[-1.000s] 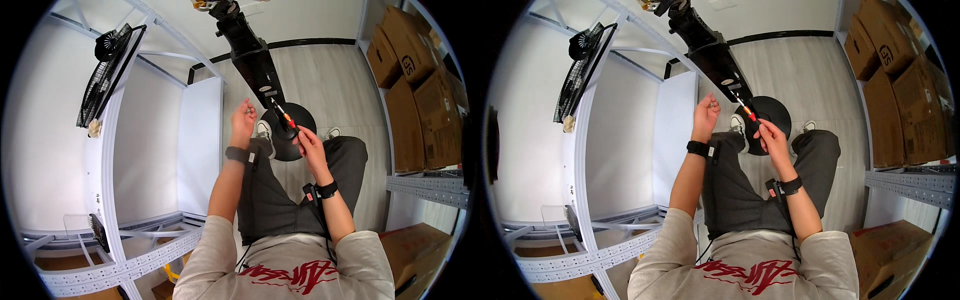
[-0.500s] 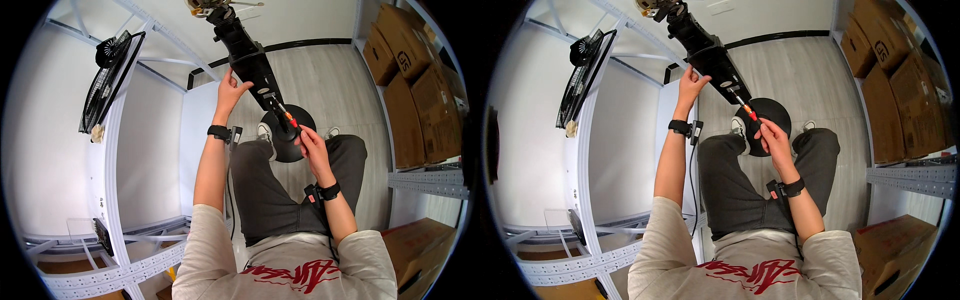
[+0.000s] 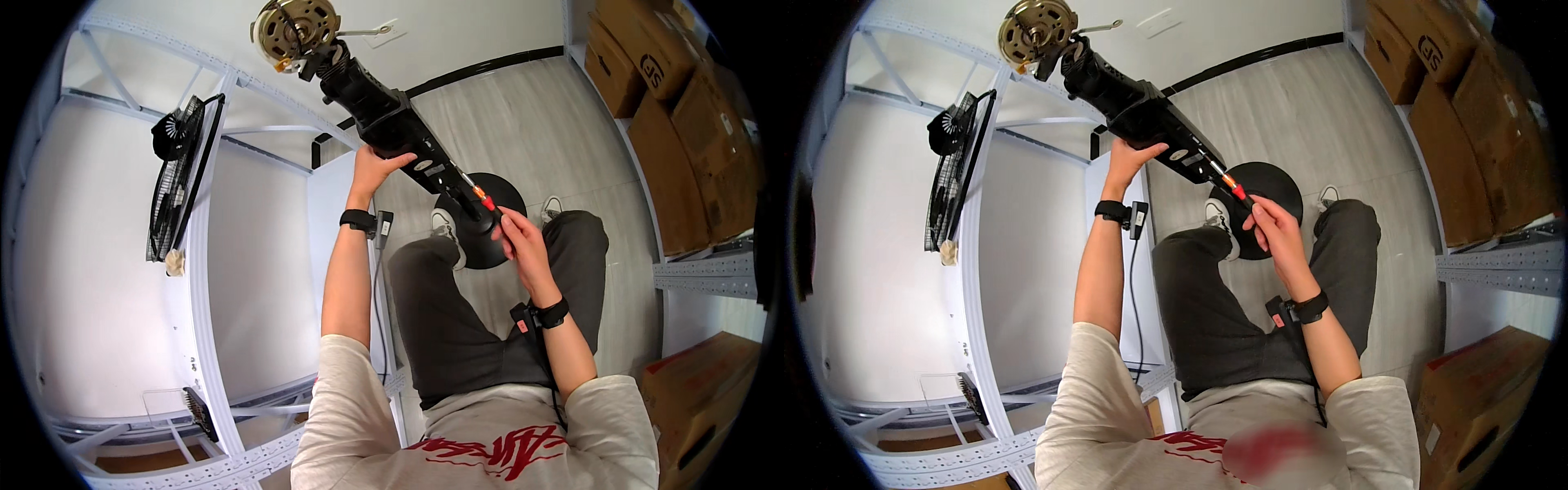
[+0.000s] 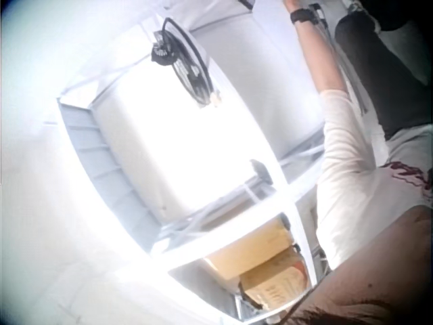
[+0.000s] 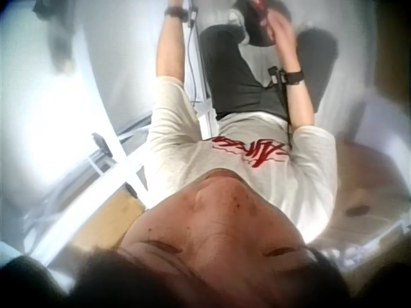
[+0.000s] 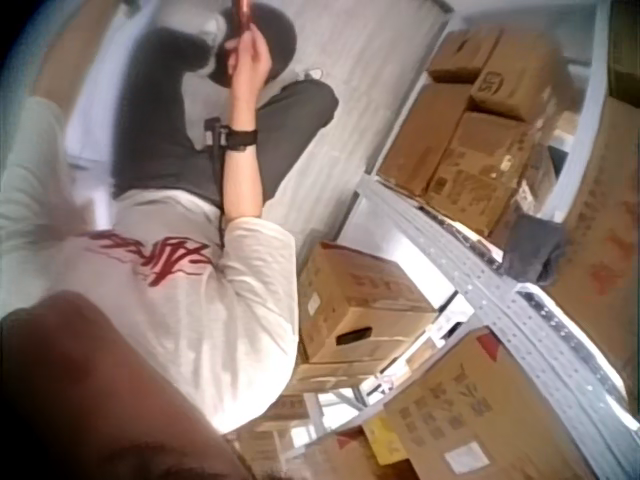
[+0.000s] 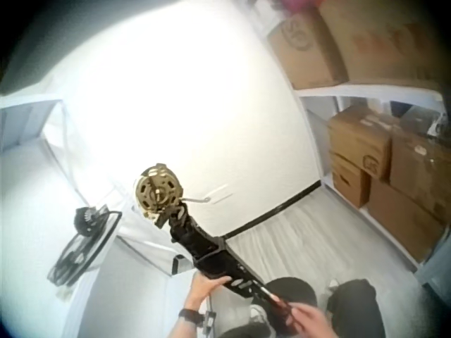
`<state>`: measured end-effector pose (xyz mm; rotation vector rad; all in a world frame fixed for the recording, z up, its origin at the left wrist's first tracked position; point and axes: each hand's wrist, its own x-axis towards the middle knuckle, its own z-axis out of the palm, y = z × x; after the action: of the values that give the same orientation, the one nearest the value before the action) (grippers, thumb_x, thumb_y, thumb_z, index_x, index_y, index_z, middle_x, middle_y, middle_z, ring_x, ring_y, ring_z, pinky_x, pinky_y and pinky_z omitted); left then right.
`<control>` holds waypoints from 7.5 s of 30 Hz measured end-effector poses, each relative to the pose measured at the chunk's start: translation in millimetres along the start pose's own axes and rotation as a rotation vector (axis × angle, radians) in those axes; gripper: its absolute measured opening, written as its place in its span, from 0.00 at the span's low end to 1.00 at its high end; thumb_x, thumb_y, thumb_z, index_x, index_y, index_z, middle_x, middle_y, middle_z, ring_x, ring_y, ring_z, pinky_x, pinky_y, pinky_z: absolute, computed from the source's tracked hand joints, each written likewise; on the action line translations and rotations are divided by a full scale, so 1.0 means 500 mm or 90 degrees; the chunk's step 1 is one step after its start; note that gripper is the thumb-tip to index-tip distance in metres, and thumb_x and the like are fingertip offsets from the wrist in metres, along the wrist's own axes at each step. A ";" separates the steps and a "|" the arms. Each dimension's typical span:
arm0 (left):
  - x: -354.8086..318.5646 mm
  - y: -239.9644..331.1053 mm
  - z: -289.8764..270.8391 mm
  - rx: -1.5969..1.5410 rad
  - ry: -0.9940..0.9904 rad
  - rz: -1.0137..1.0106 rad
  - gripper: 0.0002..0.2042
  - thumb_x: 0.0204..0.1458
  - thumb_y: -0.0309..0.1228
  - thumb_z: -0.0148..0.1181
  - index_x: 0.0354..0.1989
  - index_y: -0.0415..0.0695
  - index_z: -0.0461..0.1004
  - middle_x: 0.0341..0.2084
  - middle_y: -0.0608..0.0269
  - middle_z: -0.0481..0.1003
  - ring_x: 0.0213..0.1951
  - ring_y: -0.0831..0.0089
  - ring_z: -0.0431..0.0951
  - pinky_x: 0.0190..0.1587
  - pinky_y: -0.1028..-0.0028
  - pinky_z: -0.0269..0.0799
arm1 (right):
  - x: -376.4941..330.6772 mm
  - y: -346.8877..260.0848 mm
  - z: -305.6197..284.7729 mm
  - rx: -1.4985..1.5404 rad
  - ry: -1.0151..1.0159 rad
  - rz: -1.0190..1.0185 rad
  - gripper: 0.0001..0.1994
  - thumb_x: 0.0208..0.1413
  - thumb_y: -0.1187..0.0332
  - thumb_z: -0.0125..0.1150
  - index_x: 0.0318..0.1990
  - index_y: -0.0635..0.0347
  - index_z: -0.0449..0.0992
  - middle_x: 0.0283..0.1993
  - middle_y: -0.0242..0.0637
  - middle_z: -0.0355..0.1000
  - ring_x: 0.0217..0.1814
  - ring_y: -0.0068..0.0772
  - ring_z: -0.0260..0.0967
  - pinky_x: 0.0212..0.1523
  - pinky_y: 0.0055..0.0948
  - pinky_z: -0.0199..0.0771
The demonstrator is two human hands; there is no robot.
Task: The person sits on the floor and uses a screwdriver to tighten screws on a standing fan's motor housing. They pick up screws from a nearby shelf and continue securing the fan components.
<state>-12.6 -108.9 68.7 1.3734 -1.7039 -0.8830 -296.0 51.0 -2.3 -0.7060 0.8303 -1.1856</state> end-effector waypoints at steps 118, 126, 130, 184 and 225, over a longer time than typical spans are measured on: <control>-0.156 -0.206 0.242 -0.291 0.112 -0.079 0.23 0.44 0.27 0.73 0.48 0.32 0.73 0.30 0.68 0.78 0.30 0.85 0.74 0.35 0.83 0.70 | 0.121 0.261 -0.087 -0.316 0.219 0.020 0.20 0.62 0.50 0.56 0.36 0.60 0.78 0.21 0.26 0.71 0.23 0.16 0.65 0.27 0.20 0.64; -0.149 -0.240 0.257 -0.265 0.121 -0.075 0.26 0.41 0.31 0.75 0.49 0.33 0.73 0.20 0.77 0.71 0.22 0.89 0.63 0.25 0.85 0.59 | 0.126 0.275 -0.095 -0.330 0.271 0.012 0.20 0.62 0.51 0.57 0.34 0.62 0.79 0.23 0.27 0.70 0.22 0.18 0.64 0.26 0.21 0.65; -0.153 -0.275 0.247 -0.248 0.134 -0.073 0.28 0.40 0.32 0.76 0.50 0.34 0.73 0.18 0.78 0.66 0.21 0.89 0.60 0.24 0.84 0.57 | 0.120 0.251 -0.084 -0.290 0.196 0.114 0.19 0.60 0.51 0.60 0.37 0.62 0.77 0.25 0.28 0.71 0.25 0.17 0.65 0.27 0.21 0.66; -0.146 -0.271 0.242 -0.227 0.117 -0.095 0.28 0.38 0.35 0.77 0.46 0.34 0.75 0.16 0.79 0.64 0.19 0.89 0.58 0.22 0.83 0.53 | 0.121 0.241 -0.081 -0.262 0.225 0.054 0.15 0.56 0.59 0.66 0.37 0.64 0.74 0.29 0.29 0.73 0.24 0.17 0.66 0.26 0.21 0.67; -0.159 -0.174 0.217 -0.097 0.081 -0.218 0.14 0.43 0.20 0.70 0.39 0.38 0.75 0.34 0.68 0.75 0.33 0.79 0.72 0.37 0.78 0.68 | 0.124 0.282 -0.078 -0.331 0.287 -0.119 0.14 0.60 0.59 0.60 0.39 0.64 0.77 0.25 0.34 0.75 0.21 0.22 0.70 0.24 0.25 0.68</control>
<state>-58.4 -40.8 -69.1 1.6060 -1.2985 -1.0663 -248.5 22.3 -151.0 -0.9677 1.5098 -1.3333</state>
